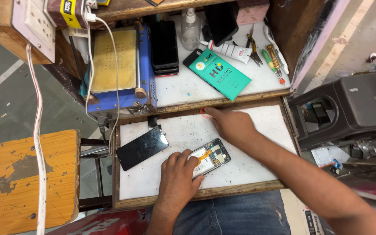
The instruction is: The person opens a smartphone, removes the battery, and reassembles the device. They then connect a charging cable to test the phone. The person also handles a phone case and a second phone during the process.
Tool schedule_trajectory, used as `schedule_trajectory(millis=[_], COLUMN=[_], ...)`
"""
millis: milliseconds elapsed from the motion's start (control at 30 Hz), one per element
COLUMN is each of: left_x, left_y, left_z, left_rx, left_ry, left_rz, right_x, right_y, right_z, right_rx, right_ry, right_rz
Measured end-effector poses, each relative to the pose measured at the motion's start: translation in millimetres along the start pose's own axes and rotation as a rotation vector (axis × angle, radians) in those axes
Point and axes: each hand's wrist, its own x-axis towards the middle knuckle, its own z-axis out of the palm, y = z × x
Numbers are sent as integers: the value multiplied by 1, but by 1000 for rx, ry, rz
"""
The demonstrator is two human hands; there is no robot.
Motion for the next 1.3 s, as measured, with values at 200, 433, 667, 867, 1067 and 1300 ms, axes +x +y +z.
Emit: schedule_trajectory(millis=[200,433,667,867,1067,1300], left_x=[-2,-4,-3,-3,-5,-12], left_y=[1,-3,-7,-7,-9,-46], left_z=[-4,1,1,1,6,6], left_rx=[-11,-30,-40,-33,-28,-152], left_ry=[62,76,54,69,24,386], left_rz=[30,45,26,39,7,2], right_x=[25,33,32,25,-3,-32], right_y=[-13,-13,-13,-12,-4,30], right_z=[20,28,25,27,18,-11], right_rx=[-328,-456,-481,-460,-155,280], right_ry=[-77,-43,-79,-56,188,214], right_rz=[-80,-190,-179,-186,-197,-95])
